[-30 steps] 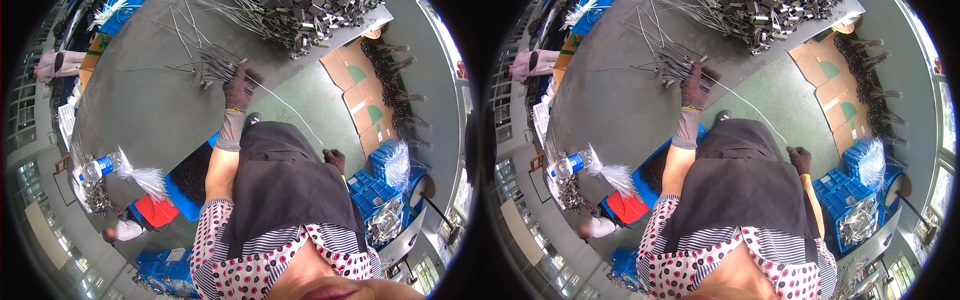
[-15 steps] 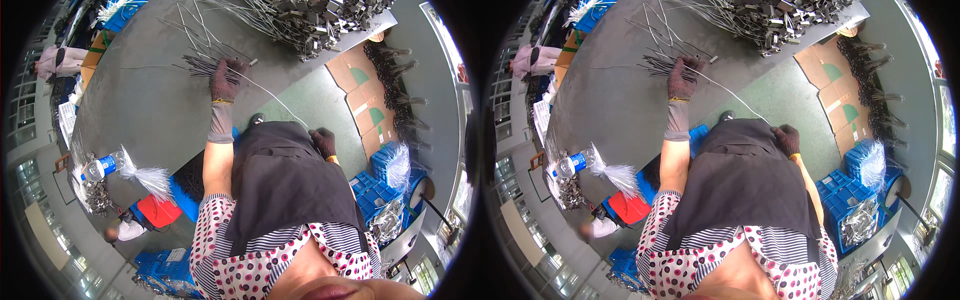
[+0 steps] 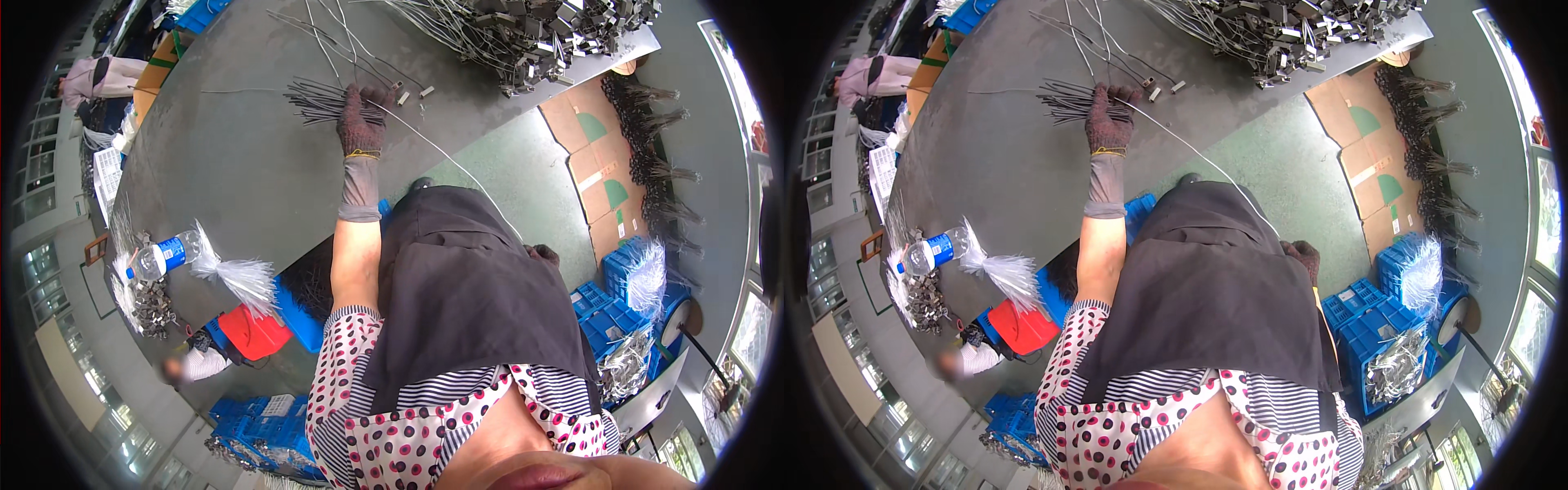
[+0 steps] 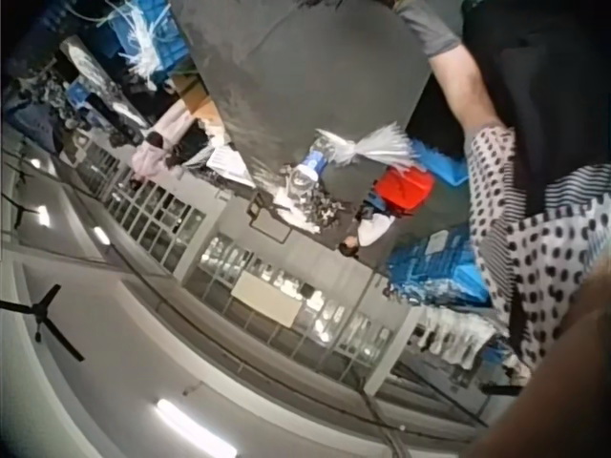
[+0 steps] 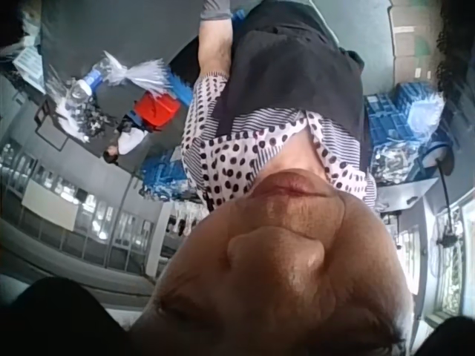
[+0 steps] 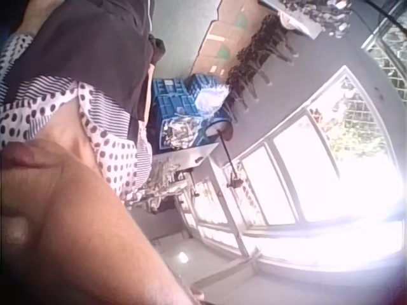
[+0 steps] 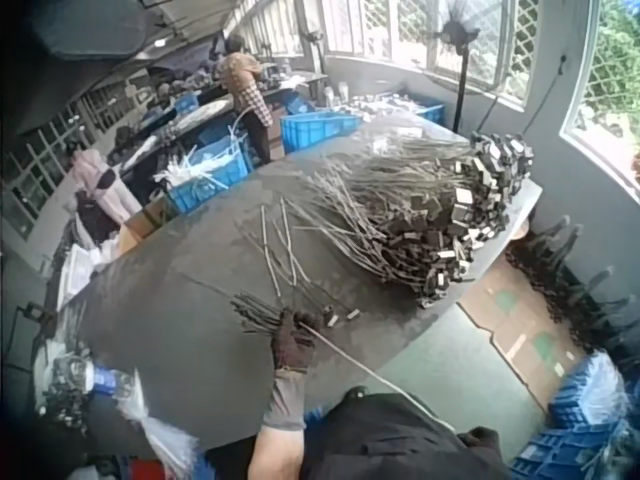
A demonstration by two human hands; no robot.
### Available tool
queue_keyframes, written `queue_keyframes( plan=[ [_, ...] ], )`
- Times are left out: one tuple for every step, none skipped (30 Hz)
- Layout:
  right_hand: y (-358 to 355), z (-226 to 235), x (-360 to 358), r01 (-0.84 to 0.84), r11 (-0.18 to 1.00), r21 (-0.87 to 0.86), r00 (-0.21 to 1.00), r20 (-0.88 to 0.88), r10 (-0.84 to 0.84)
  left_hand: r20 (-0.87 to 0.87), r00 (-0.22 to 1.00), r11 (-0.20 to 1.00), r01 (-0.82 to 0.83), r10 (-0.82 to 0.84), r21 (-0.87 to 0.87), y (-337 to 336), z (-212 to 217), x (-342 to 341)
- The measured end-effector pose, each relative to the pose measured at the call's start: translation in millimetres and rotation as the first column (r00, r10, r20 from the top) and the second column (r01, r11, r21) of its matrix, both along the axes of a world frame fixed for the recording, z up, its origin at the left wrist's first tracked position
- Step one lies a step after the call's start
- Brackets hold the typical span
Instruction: Sort and arrange bundles of thin electrical wires on a workbench.
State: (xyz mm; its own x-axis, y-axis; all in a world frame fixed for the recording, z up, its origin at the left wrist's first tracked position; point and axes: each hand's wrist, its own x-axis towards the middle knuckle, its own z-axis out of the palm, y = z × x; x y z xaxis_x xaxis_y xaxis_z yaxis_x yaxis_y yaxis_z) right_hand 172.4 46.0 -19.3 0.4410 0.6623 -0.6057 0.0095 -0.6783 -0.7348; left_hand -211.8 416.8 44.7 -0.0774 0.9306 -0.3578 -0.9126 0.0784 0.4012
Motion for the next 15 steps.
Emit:
queue_keyframes(
  plan=[
    [8, 8, -4, -0.004, 1.0, -0.004, 1.0, -0.001, 0.004, -0.037, 0.999, 1.0, 0.013, -0.014, -0.015, -2, -2, -1],
    [20, 20, -11, -0.064, 0.998, -0.03, 0.995, 0.075, 0.066, -0.072, 0.997, 0.999, 0.03, -0.032, -0.03, -4, -3, 0],
    [33, 29, -16, -0.139, 0.989, -0.058, 0.979, 0.141, 0.146, -0.08, 0.997, 0.999, 0.012, -0.015, -0.034, -10, -2, -6],
    [42, 31, -18, -0.138, 0.989, -0.061, 0.98, 0.138, 0.145, -0.102, 0.993, 0.998, 0.058, -0.06, -0.027, -12, -3, -4],
    [49, 31, -19, -0.146, 0.983, -0.113, 0.97, 0.181, 0.165, -0.122, 0.987, 0.995, 0.1, -0.102, -0.022, -15, -2, -3],
    [53, 32, -20, -0.153, 0.975, -0.164, 0.957, 0.222, 0.187, -0.122, 0.988, 0.995, 0.098, -0.1, -0.024, -16, -2, -2],
    [52, 31, -19, -0.157, 0.974, -0.165, 0.956, 0.22, 0.192, -0.144, 0.987, 0.995, 0.054, -0.065, -0.079, -17, -2, -2],
    [53, 31, -18, -0.146, 0.973, -0.177, 0.962, 0.206, 0.182, -0.168, 0.985, 0.991, 0.009, -0.031, -0.133, -17, -1, -2],
    [53, 30, -16, -0.135, 0.973, -0.189, 0.966, 0.191, 0.171, -0.17, 0.985, 0.991, 0.003, -0.026, -0.133, -18, 0, -4],
    [51, 28, -14, -0.145, 0.971, -0.189, 0.965, 0.189, 0.181, -0.149, 0.989, 0.994, -0.023, 0.007, -0.107, -19, -3, -10],
    [43, 26, -10, -0.128, 0.97, -0.206, 0.968, 0.186, 0.167, -0.126, 0.991, 0.996, -0.049, 0.039, -0.081, -20, -6, -15],
    [37, 24, -6, -0.11, 0.969, -0.222, 0.971, 0.184, 0.153, -0.127, 0.991, 0.995, -0.058, 0.047, -0.081, -18, -9, -19],
    [27, 18, 0, -0.122, 0.967, -0.223, 0.97, 0.181, 0.165, -0.107, 0.991, 0.992, -0.094, 0.085, -0.081, -18, -11, -25],
    [16, 8, 10, -0.116, 0.978, -0.17, 0.983, 0.122, 0.138, -0.083, 0.99, 0.989, -0.122, 0.115, -0.08, -16, -12, -26],
    [12, 2, 14, -0.114, 0.987, -0.117, 0.991, 0.057, 0.121, -0.086, 0.988, 0.988, -0.134, 0.127, -0.078, -17, -14, -30]
  ],
)
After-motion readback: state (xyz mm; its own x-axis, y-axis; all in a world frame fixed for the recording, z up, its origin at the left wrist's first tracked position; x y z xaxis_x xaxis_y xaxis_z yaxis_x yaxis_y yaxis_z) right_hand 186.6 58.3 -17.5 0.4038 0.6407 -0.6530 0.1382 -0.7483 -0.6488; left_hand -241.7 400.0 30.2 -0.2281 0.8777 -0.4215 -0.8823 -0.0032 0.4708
